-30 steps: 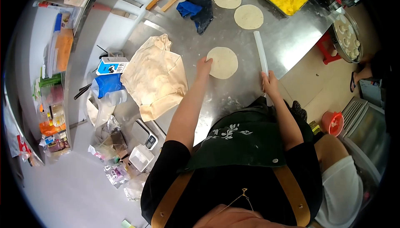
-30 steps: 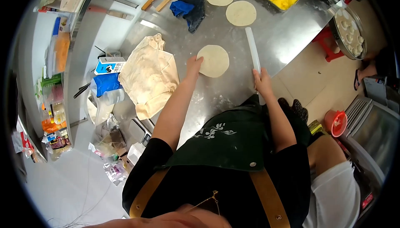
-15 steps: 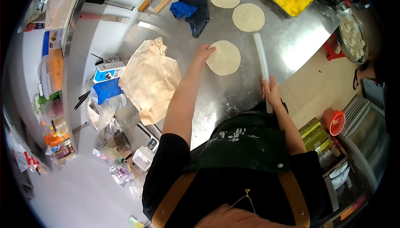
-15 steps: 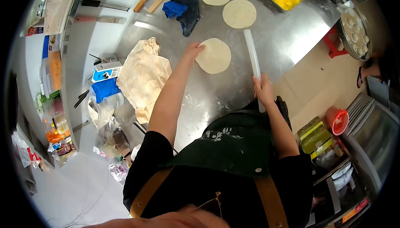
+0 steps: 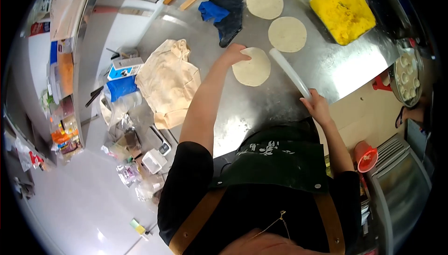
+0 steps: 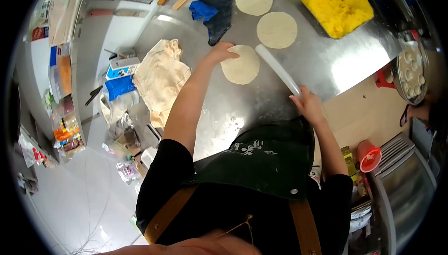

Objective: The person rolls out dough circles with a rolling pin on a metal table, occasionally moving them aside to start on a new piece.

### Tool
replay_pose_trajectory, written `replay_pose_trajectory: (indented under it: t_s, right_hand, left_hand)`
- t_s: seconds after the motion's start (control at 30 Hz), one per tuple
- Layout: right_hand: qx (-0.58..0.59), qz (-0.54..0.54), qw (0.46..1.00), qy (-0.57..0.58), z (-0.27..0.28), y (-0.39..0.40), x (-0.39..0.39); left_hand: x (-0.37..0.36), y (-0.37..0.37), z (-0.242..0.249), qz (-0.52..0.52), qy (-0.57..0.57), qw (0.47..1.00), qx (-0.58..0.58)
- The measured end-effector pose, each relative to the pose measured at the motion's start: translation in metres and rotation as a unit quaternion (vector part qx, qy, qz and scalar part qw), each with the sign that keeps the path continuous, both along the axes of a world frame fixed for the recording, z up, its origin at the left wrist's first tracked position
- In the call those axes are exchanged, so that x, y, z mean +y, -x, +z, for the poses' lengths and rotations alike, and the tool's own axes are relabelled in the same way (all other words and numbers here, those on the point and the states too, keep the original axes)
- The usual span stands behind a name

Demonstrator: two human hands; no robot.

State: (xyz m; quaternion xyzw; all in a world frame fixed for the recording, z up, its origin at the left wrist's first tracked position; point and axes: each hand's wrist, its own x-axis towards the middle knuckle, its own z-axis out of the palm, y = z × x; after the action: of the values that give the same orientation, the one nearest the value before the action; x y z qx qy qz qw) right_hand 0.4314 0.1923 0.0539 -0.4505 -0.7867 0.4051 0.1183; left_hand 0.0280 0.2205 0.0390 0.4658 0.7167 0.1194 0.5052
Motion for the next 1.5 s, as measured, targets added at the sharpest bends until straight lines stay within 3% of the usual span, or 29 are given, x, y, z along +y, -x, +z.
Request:
replay_pose_trajectory:
  t_s: [0.1, 0.23, 0.43, 0.53, 0.63, 0.73, 0.9, 1.03, 1.13, 1.2, 1.3, 1.4, 1.5]
  right_hand:
    - [0.001, 0.132, 0.988, -0.085, 0.015, 0.008, 0.024]
    - [-0.052, 0.33, 0.929, -0.156, 0.033, 0.055, 0.04]
    - [0.019, 0.464, 0.849, -0.251, 0.016, 0.155, 0.032]
    - [-0.014, 0.469, 0.857, -0.212, 0.016, 0.18, 0.03]
    - [0.018, 0.365, 0.881, -0.301, 0.009, 0.199, 0.025]
    - [-0.001, 0.267, 0.913, -0.309, -0.006, 0.205, 0.013]
    - [-0.089, 0.264, 0.904, -0.325, -0.009, 0.196, 0.006]
    - [-0.076, 0.225, 0.909, -0.342, -0.014, 0.247, 0.019]
    - [-0.019, 0.243, 0.909, -0.337, -0.01, 0.226, 0.016]
    - [-0.056, 0.28, 0.909, -0.305, -0.012, 0.189, 0.004]
    - [-0.046, 0.327, 0.907, -0.259, -0.002, 0.139, -0.006]
    - [-0.055, 0.366, 0.899, -0.235, 0.004, 0.112, -0.009]
    - [-0.049, 0.371, 0.901, -0.219, 0.012, 0.107, -0.015]
  left_hand:
    - [-0.038, -0.008, -0.001, 0.121, 0.01, 0.992, -0.043]
    - [-0.103, -0.011, -0.007, 0.179, -0.02, 0.978, -0.102]
    - [-0.162, -0.017, 0.007, 0.266, -0.045, 0.956, -0.111]
    - [-0.172, -0.016, 0.007, 0.29, -0.065, 0.95, -0.1]
    - [-0.176, -0.017, 0.005, 0.292, -0.083, 0.947, -0.104]
    - [-0.171, -0.011, 0.002, 0.294, -0.075, 0.944, -0.128]
    - [-0.153, 0.001, -0.003, 0.306, -0.049, 0.932, -0.187]
    - [-0.131, 0.013, 0.002, 0.137, -0.008, 0.987, -0.08]
    - [-0.126, 0.013, -0.006, 0.062, -0.032, 0.997, -0.019]
    - [-0.125, 0.005, -0.001, 0.009, -0.044, 0.998, 0.046]
    - [-0.133, -0.02, 0.022, 0.007, -0.051, 0.984, 0.17]
    - [-0.149, -0.04, 0.043, 0.023, -0.086, 0.976, 0.197]
    - [-0.168, -0.033, 0.066, 0.215, -0.057, 0.975, 0.028]
